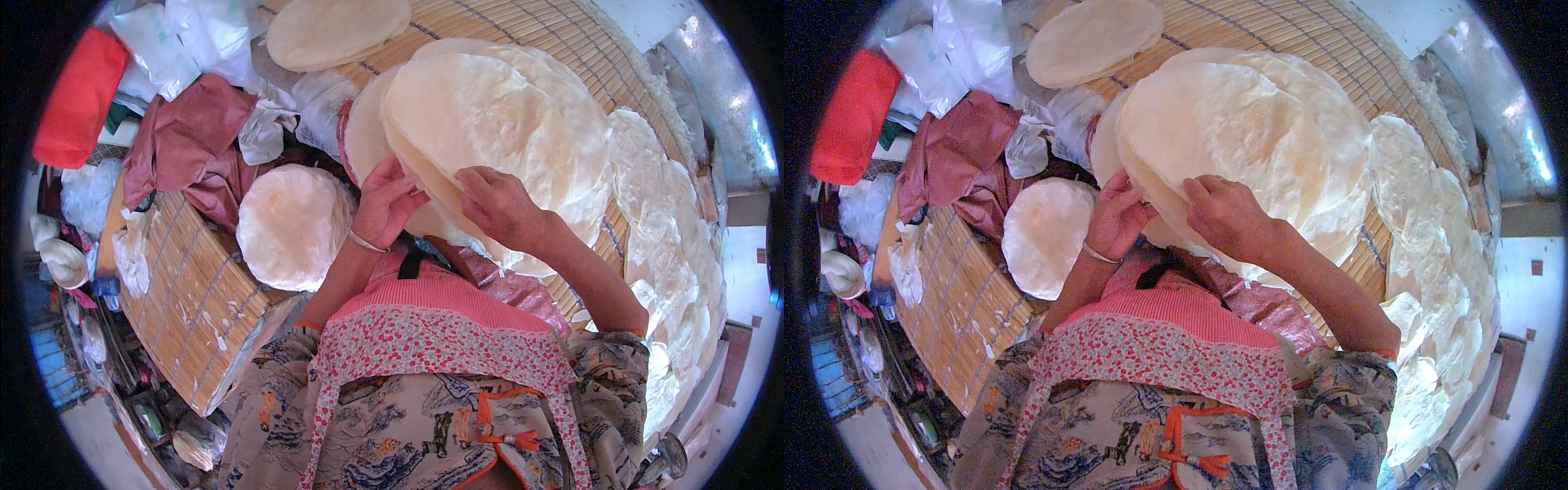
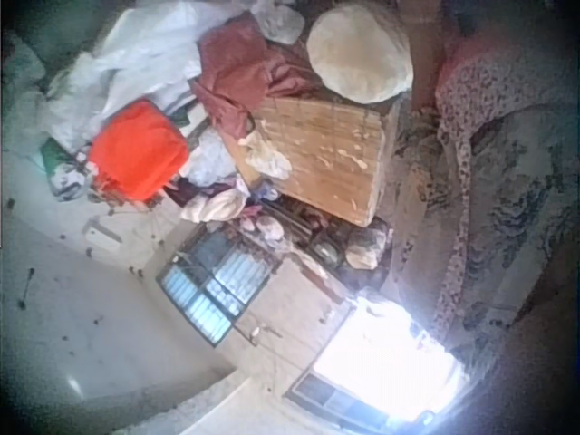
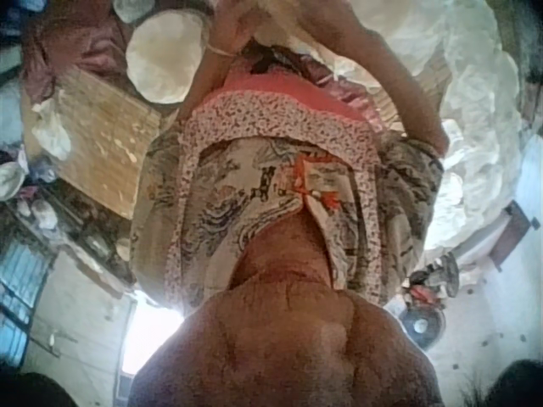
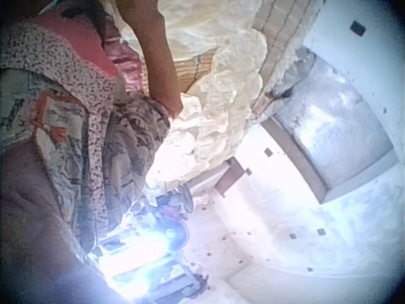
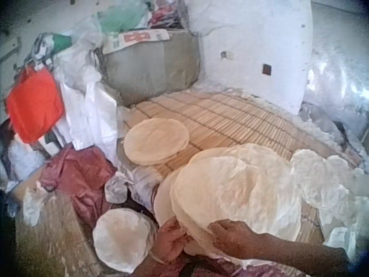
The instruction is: The person separates and stacks thin layers of flatbread by hand on a bamboo mat, picking up individual sheets and placing them onto a growing stack while moving others aside.
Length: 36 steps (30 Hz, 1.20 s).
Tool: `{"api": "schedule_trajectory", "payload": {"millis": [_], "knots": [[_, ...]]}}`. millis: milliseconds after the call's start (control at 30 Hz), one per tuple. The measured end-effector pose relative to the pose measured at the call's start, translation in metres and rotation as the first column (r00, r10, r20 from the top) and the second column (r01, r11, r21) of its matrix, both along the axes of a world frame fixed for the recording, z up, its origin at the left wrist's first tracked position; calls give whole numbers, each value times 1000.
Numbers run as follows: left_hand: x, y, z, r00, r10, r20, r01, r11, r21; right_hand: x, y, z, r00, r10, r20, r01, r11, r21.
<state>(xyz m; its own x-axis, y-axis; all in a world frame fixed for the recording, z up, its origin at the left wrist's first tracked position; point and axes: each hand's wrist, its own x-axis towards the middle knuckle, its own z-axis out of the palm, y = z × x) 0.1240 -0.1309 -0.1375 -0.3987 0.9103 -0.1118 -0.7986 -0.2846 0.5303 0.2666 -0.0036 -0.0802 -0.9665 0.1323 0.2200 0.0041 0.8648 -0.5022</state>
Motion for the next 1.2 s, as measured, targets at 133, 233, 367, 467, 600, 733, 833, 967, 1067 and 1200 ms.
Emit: {"api": "schedule_trajectory", "payload": {"millis": [133, 233, 367, 467, 600, 733, 833, 967, 1067, 1200], "knots": [[-7, 1, -12, 996, 35, -85, -46, 990, -132, -6, -7, -9, 999, -35, -39, 41, 985, 166], [-6, 8, -10, 993, 25, -118, -57, 958, -282, -10, -18, -16, 995, -95, 12, 86, 944, 318], [-7, 10, -19, 998, 34, -59, -50, 951, -306, -11, -29, -8, 991, -130, 0, 123, 932, 342], [5, 16, -7, 991, 134, -14, -133, 954, -269, -11, -25, -9, 988, -156, 14, 143, 932, 332], [4, 20, -10, 996, 75, -49, -87, 932, -352, -14, -26, 2, 985, -161, 53, 134, 930, 343], [3, 22, -12, 992, 119, 50, -93, 927, -363, -19, -7, 13, 942, -276, 190, 199, 917, 346], [2, 20, -23, 990, 125, 63, -92, 919, -384, -18, 31, 40, 879, -359, 313, 270, 917, 293], [-3, 21, -57, 989, 108, 97, -64, 925, -376, 5, 111, 59, 980, -196, 45, 200, 973, -114], [-10, 16, -80, 988, 68, 137, -5, 910, -414, 24, 158, 97, 949, -282, 138, 314, 844, -434], [-20, 10, -118, 988, 22, -152, -93, 875, -474, 46, 191, 154, 888, -458, -49, 383, 793, -474]]}}
